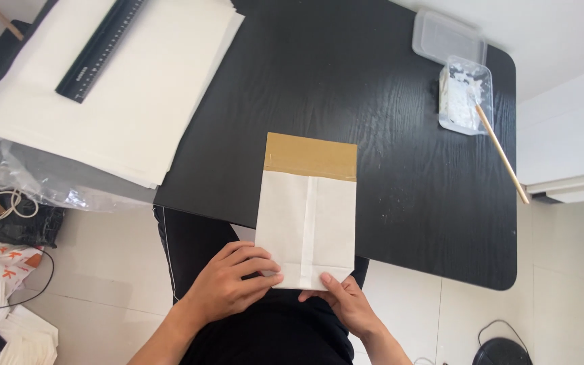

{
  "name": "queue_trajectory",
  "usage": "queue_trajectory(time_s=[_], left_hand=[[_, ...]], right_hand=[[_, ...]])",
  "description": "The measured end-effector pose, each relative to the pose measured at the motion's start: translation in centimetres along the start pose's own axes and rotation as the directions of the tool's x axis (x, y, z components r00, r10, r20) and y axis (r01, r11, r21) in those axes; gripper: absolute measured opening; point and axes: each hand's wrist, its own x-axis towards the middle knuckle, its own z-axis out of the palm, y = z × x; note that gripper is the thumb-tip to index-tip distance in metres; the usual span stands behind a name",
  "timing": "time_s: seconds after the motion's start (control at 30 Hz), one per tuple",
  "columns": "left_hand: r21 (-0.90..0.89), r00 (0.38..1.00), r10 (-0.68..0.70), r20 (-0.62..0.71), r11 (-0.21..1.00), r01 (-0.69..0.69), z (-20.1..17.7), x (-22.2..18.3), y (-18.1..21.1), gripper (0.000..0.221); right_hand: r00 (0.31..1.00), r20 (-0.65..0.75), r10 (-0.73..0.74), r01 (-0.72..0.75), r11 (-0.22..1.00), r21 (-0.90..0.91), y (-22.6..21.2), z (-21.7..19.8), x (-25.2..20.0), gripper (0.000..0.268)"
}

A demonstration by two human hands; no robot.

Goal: Applying adhesive to paper templates with a brush and folding them to construct paper bags.

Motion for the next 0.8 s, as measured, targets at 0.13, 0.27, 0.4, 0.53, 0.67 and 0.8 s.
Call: queue_trajectory(time_s=[0.13,0.27,0.4,0.53,0.67,0.8], left_hand=[[-0.014,0.999,-0.051,0.017,0.999,0.051,-2.9,0.2,0.2,0.014],[0.327,0.961,-0.126,-0.247,0.922,0.205,-6.5,-0.1,0.6,0.029],[0.445,0.843,-0.096,-0.529,0.815,0.372,-8.9,-0.6,1.2,0.054],[0.185,0.811,-0.302,-0.501,0.878,0.442,-9.0,-1.1,0.6,0.044],[0.039,0.731,-0.363,-0.579,0.882,0.469,-8.5,-2.1,-0.2,0.042],[0.025,0.683,-0.375,-0.627,0.866,0.499,-8.1,-3.3,-0.9,0.045]], right_hand=[[0.995,-0.101,0.01,-0.053,0.903,-0.425,-2.5,0.5,-0.5,0.06],[0.963,0.218,-0.159,0.254,0.803,-0.538,-2.8,0.4,-0.6,0.041],[0.793,0.583,-0.177,0.598,0.411,-0.688,-6.4,4.0,-0.8,0.039],[0.771,0.621,-0.144,0.622,0.377,-0.686,-5.2,3.7,0.0,0.029],[0.837,0.497,-0.228,0.546,0.402,-0.735,-3.1,2.1,1.1,0.022],[0.909,0.274,-0.315,0.394,0.434,-0.81,-1.7,1.9,1.4,0.022]])
